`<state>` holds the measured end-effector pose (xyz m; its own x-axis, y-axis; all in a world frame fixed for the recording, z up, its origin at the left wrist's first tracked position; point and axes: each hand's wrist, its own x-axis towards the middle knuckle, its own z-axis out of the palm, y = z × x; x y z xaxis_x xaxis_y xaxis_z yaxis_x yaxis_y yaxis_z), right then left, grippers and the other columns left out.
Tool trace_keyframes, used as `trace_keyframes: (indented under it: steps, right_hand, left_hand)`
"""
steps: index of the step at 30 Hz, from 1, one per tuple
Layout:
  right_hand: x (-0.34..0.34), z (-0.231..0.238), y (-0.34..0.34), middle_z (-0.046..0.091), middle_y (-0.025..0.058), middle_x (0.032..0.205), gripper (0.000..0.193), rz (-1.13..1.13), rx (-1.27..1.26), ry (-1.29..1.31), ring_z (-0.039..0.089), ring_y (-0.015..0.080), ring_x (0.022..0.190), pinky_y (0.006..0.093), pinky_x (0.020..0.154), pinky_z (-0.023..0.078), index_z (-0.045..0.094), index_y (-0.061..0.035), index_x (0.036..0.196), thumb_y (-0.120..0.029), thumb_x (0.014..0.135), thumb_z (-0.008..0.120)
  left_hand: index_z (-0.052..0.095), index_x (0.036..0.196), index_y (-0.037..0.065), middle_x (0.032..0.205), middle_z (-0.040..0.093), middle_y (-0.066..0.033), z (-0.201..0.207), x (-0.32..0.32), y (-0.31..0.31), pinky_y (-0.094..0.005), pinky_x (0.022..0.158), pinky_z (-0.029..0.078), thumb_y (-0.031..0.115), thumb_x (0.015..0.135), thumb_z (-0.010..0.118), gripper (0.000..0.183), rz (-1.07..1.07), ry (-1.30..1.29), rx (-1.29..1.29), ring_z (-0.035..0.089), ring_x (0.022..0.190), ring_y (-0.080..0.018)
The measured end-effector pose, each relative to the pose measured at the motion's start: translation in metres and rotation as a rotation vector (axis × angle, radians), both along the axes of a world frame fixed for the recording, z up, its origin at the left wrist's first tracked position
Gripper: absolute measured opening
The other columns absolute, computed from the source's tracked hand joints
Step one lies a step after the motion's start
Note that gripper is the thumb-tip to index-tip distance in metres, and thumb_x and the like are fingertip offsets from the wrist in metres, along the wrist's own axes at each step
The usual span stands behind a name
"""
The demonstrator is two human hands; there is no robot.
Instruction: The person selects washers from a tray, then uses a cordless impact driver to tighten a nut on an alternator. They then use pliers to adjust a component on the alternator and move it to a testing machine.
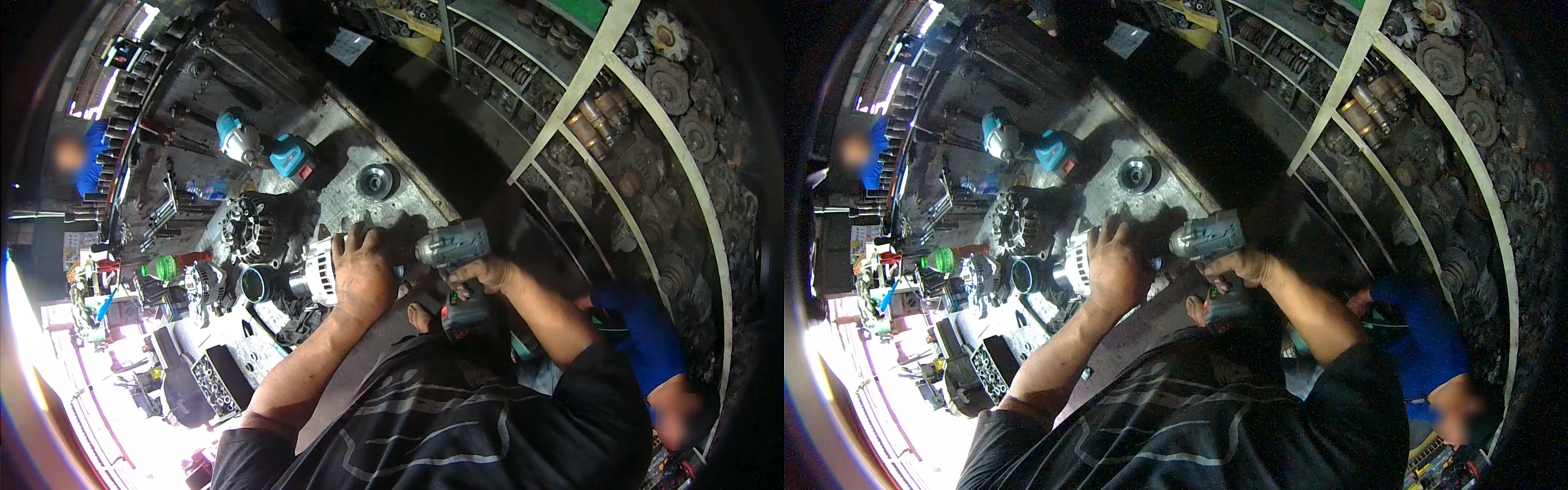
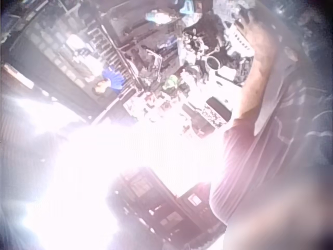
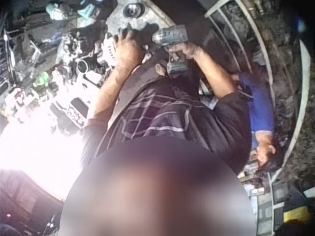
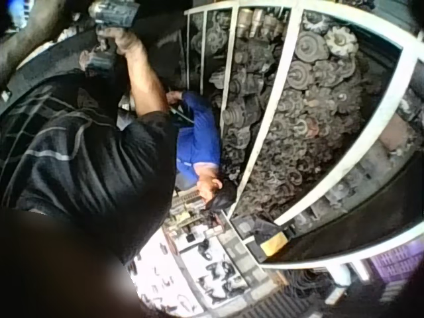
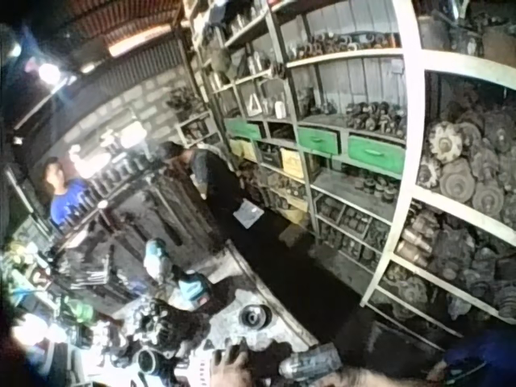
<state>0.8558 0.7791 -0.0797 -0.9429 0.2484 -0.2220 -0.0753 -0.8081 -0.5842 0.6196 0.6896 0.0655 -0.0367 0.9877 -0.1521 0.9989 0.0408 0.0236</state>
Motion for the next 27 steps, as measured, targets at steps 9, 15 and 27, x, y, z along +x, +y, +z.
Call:
trace_keyframes:
  steps: [9, 15, 27]
  right_hand:
    - [0.0021, 0.001, -0.0008, 0.07, 0.0068, 0.096, 0.053, 0.001, -0.022, -0.099, 0.065, 0.0142, 0.069, 0.0309, 0.054, 0.058, 0.066, -0.0056, 0.127, -0.01, 0.078, 0.086]
    - [-0.0001, 0.0072, -0.0006, 0.063, 0.0076, 0.078, 0.031, -0.079, 0.117, -0.037, 0.06, 0.0177, 0.059, 0.0353, 0.058, 0.056, 0.067, -0.0008, 0.115, -0.008, 0.088, 0.08]
    - [0.0021, 0.0009, -0.0008, 0.068, 0.0063, 0.09, 0.049, -0.02, -0.018, -0.044, 0.065, 0.0148, 0.065, 0.0295, 0.052, 0.058, 0.065, -0.0041, 0.128, -0.012, 0.084, 0.085]
  left_hand:
    - [0.075, 0.129, 0.015, 0.136, 0.063, -0.0148, -0.0008, 0.0001, -0.0004, -0.0642, 0.119, 0.036, 0.029, 0.079, 0.083, 0.052, -0.028, -0.013, 0.088, 0.047, 0.143, -0.0437]
    - [0.076, 0.128, 0.018, 0.139, 0.062, -0.0106, -0.0022, -0.0002, -0.0023, -0.0658, 0.122, 0.031, 0.024, 0.082, 0.078, 0.047, 0.0, -0.027, 0.058, 0.044, 0.146, -0.0401]
    - [0.077, 0.123, 0.014, 0.138, 0.061, -0.0114, -0.0015, 0.0, -0.0029, -0.0664, 0.121, 0.032, 0.022, 0.081, 0.078, 0.043, -0.011, -0.026, 0.065, 0.044, 0.146, -0.0407]
